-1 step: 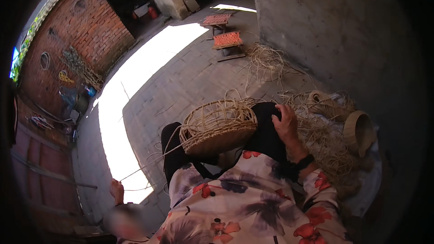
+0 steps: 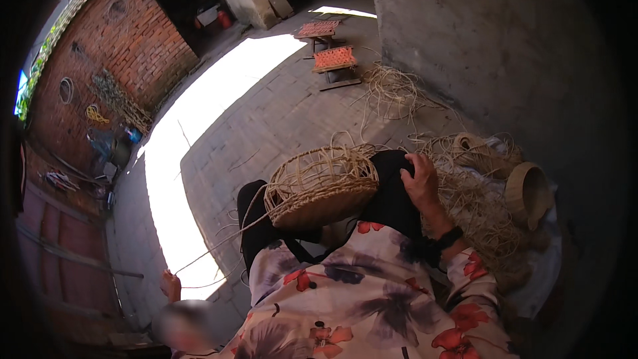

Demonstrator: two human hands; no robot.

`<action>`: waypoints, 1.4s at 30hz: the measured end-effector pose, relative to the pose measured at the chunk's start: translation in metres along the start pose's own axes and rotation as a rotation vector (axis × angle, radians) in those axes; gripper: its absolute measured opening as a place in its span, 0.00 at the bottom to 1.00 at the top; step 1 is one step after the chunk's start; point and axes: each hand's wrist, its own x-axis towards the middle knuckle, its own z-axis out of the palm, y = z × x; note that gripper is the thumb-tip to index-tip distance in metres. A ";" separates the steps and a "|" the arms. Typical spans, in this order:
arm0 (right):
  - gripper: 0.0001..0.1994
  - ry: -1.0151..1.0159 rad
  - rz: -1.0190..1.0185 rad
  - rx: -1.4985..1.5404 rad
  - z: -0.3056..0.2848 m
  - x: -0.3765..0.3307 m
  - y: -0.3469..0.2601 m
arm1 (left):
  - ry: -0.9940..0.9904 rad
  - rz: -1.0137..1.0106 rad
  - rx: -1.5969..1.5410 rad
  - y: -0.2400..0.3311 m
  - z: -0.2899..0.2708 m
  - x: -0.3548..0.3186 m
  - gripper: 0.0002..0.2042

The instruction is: The recorder is weaving a basket from thin straw or bamboo strips.

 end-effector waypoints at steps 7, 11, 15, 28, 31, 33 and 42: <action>0.13 -0.016 0.034 0.061 -0.008 0.003 -0.015 | -0.007 0.183 -0.172 0.083 -0.015 -0.013 0.12; 0.13 -0.220 -0.135 0.437 -0.006 0.020 -0.070 | 0.009 0.604 -0.875 0.272 -0.126 -0.063 0.04; 0.13 -0.364 -0.156 0.438 -0.011 0.025 -0.111 | 0.049 0.983 -0.992 0.369 -0.204 -0.136 0.05; 0.11 -0.373 -0.261 0.519 0.004 0.026 -0.100 | -0.198 1.237 -0.758 0.377 -0.249 -0.124 0.11; 0.14 -0.412 -0.325 0.406 0.015 0.027 -0.105 | -0.023 1.162 -0.713 0.408 -0.233 -0.141 0.10; 0.15 -0.414 -0.333 0.371 0.015 0.025 -0.104 | -0.013 1.190 -0.748 0.427 -0.224 -0.145 0.08; 0.21 -0.518 -0.401 0.280 0.010 0.020 -0.105 | -0.020 1.286 -0.724 0.431 -0.231 -0.165 0.05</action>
